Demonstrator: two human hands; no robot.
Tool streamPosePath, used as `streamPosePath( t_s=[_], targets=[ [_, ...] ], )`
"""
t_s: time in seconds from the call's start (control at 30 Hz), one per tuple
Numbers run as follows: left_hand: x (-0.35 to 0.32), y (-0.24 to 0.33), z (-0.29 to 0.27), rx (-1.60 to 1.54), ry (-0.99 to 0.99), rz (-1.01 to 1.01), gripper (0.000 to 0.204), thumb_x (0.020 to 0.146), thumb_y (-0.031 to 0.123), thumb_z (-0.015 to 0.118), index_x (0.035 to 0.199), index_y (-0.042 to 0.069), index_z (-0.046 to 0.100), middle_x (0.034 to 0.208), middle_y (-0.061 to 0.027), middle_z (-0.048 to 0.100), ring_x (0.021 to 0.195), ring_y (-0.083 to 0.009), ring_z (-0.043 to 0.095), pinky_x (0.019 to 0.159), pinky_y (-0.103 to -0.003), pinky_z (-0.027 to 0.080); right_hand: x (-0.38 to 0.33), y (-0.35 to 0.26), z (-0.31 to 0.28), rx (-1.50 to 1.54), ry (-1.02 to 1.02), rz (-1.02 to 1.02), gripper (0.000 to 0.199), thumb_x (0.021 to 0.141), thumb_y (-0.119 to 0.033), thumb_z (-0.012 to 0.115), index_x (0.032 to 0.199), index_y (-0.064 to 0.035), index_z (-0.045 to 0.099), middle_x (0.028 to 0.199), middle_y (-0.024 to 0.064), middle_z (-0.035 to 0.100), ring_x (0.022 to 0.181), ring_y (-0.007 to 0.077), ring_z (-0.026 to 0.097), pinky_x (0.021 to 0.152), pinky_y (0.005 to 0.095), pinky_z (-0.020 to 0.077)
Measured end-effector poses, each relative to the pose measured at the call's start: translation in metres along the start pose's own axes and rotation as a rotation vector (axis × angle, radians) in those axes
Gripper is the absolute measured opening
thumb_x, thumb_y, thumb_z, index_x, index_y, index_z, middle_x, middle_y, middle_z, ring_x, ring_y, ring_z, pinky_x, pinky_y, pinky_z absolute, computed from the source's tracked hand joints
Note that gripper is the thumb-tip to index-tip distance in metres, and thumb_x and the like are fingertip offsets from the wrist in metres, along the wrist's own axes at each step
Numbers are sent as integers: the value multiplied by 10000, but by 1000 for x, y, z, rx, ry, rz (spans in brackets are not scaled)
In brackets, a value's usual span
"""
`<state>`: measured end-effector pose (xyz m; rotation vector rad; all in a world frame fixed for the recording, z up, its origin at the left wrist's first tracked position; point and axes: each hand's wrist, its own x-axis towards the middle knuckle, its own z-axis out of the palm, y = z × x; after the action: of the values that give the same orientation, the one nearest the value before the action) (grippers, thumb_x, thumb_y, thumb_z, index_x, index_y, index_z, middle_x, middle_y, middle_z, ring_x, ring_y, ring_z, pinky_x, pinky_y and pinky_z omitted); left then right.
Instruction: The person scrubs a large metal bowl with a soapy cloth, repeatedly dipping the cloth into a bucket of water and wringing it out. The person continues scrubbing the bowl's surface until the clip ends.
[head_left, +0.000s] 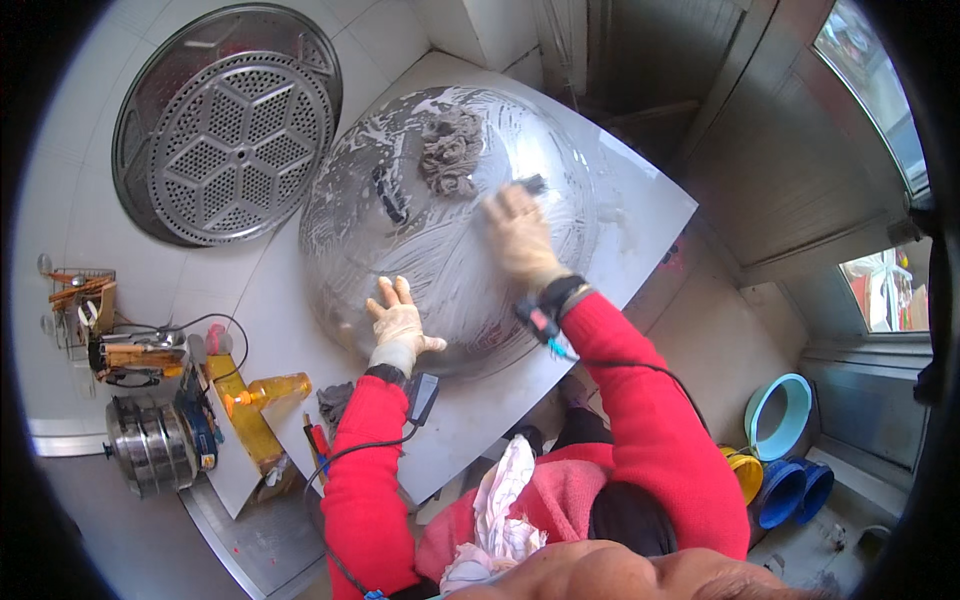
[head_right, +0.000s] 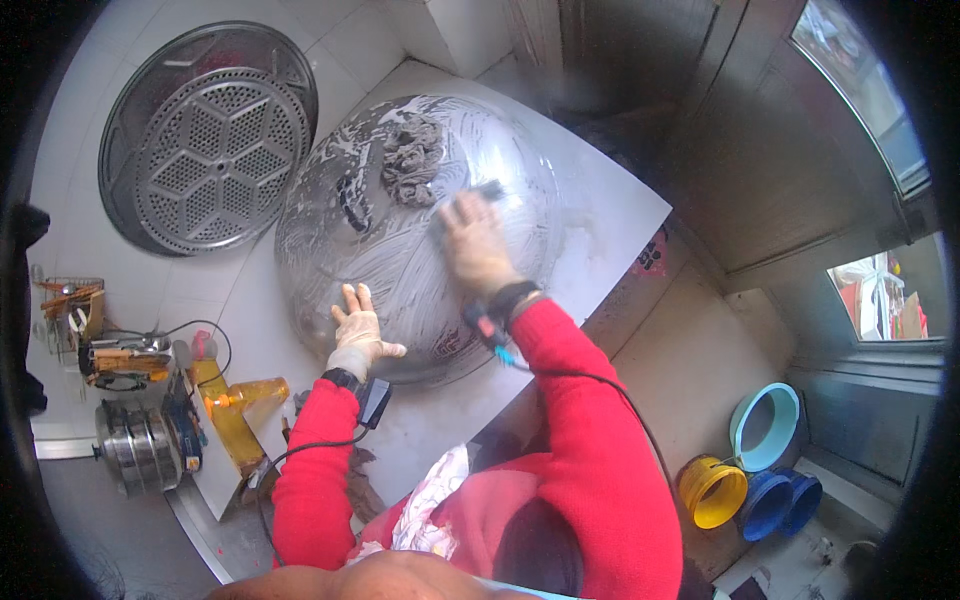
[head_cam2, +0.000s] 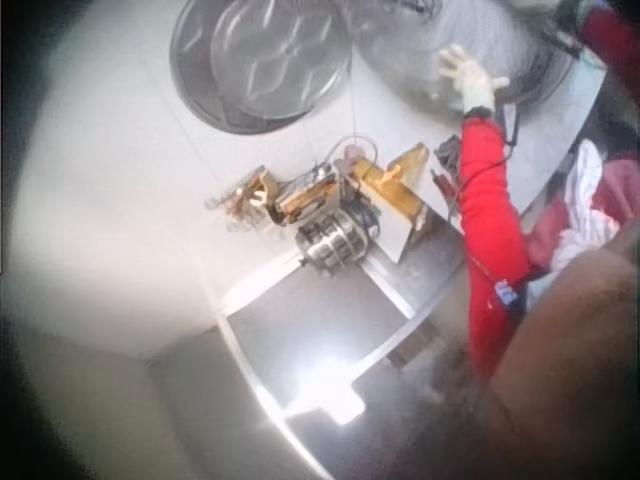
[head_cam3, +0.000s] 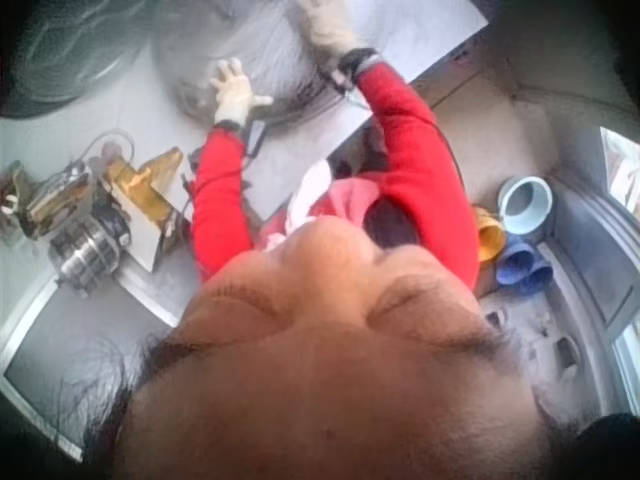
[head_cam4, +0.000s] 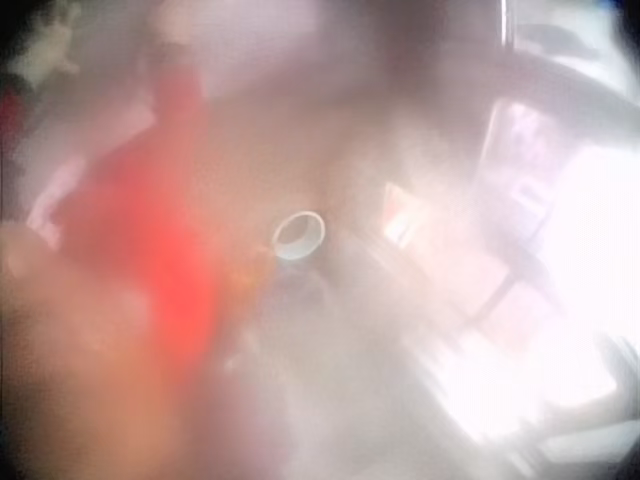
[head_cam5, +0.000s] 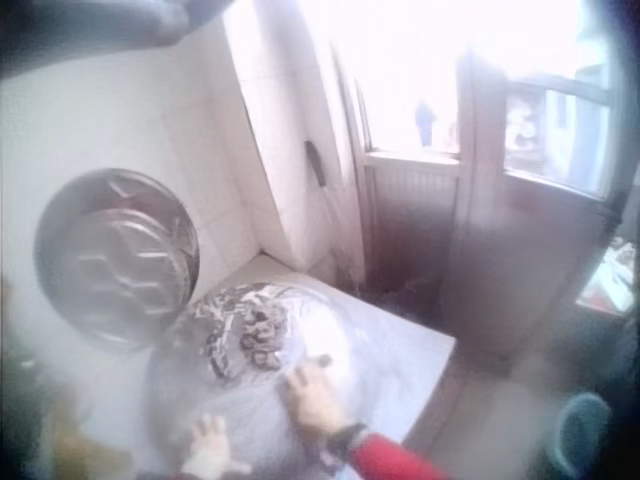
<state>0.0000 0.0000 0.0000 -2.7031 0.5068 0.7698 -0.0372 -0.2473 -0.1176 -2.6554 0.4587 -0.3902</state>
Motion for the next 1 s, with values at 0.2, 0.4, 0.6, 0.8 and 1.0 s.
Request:
streamPosePath(
  t_s=[0.2,0.4,0.6,0.8,1.0],
  targets=[
    [-2,-2,3,-10,44,25,1441,517,400,950,1550,83,-2,1619,-184,7,1440,-498,141,1127,-487,365,-120,-39,-4,132,96,83,702,868,-229,603,1505,-126,326,1530,269,229,1410,476,234,1123,619,225],
    [3,4,4,2,-4,-3,1496,487,374,965,1545,65,-48,1619,-198,-32,1453,-498,91,1165,-493,298,-79,5,-15,167,284,192,609,890,-240,586,1455,-111,401,1489,276,319,1392,447,294,1132,548,272],
    [0,8,1,20,0,3,1499,494,359,966,1540,45,-62,1617,-206,-29,1454,-492,93,1178,-481,277,-90,7,-20,166,317,223,601,892,-229,572,1444,-57,406,1469,309,332,1357,460,345,1130,508,299],
    [3,8,5,74,22,-3,1466,510,376,958,1542,59,-34,1617,-199,-14,1450,-488,124,1149,-478,334,-110,-3,-24,178,160,62,599,877,-255,615,1436,-140,436,1485,246,335,1386,431,311,1120,551,282],
    [4,9,4,51,-4,-3,1518,486,384,965,1536,45,-76,1617,-204,-43,1453,-492,102,1177,-473,282,-55,12,-33,227,381,256,541,872,-268,605,1370,-93,491,1401,308,407,1303,484,391,1087,554,328]
  ],
)
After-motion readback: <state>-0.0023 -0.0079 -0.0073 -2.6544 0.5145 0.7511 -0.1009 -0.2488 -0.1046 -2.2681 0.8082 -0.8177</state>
